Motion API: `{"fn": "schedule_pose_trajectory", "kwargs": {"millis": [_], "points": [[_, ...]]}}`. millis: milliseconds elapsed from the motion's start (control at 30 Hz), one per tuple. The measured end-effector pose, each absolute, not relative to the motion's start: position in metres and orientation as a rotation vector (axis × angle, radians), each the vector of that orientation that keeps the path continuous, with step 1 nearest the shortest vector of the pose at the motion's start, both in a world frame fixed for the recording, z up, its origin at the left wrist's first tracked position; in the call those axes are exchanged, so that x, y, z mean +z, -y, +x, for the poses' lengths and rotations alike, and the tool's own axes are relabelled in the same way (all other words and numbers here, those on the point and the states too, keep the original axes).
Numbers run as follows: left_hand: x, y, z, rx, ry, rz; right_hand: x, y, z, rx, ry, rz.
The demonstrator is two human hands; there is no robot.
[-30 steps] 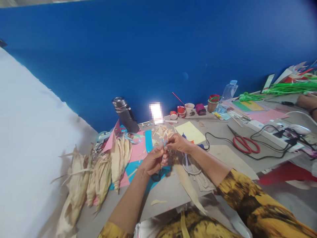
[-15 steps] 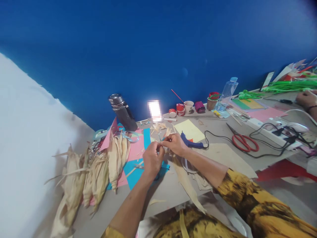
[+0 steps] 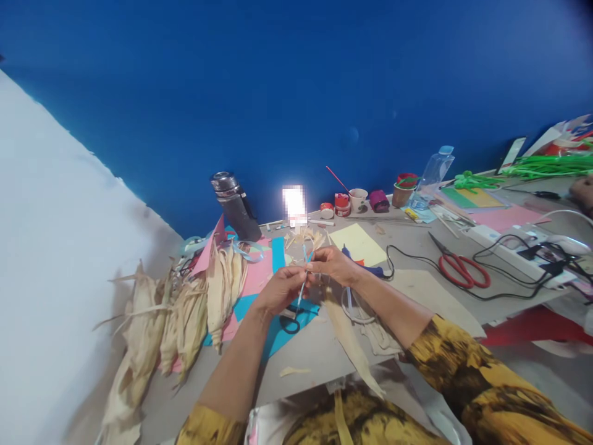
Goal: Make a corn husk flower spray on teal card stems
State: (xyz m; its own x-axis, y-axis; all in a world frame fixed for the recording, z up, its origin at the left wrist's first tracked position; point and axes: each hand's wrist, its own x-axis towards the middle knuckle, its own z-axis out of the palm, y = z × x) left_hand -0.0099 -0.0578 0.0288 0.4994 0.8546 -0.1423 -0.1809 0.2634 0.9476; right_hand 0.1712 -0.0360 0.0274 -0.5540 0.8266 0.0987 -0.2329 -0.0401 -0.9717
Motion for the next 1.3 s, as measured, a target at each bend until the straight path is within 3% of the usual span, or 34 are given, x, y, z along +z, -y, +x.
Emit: {"fn": "schedule_pose_trajectory", "kwargs": {"millis": [300, 433, 633, 800, 1033, 1133, 1300], "points": [[0.022, 0.069, 0.010, 1.325, -1.509, 1.727, 0.022, 0.037, 0.156, 0.974, 1.483, -1.147], [0.027, 0.063, -0.006, 0.924, -1.286, 1.510, 0.018, 0.033, 0.159, 1.117, 1.486, -1.022], [0.026, 0.058, -0.026, 0.613, -0.698, 1.029, 0.019, 0.034, 0.166, 1.572, 1.410, -0.680], [0.020, 0.064, -0.008, 0.727, -0.696, 1.055, 0.025, 0.038, 0.166, 1.549, 1.382, -0.650], [0.017, 0.070, 0.006, 1.131, -1.513, 2.021, 0.012, 0.032, 0.154, 1.199, 1.242, -0.942], [0.016, 0.068, 0.006, 1.119, -1.423, 1.949, 0.012, 0.032, 0.155, 1.202, 1.238, -0.909], [0.025, 0.063, -0.004, 0.855, -0.870, 1.332, 0.019, 0.034, 0.166, 1.315, 1.369, -0.784]]}}
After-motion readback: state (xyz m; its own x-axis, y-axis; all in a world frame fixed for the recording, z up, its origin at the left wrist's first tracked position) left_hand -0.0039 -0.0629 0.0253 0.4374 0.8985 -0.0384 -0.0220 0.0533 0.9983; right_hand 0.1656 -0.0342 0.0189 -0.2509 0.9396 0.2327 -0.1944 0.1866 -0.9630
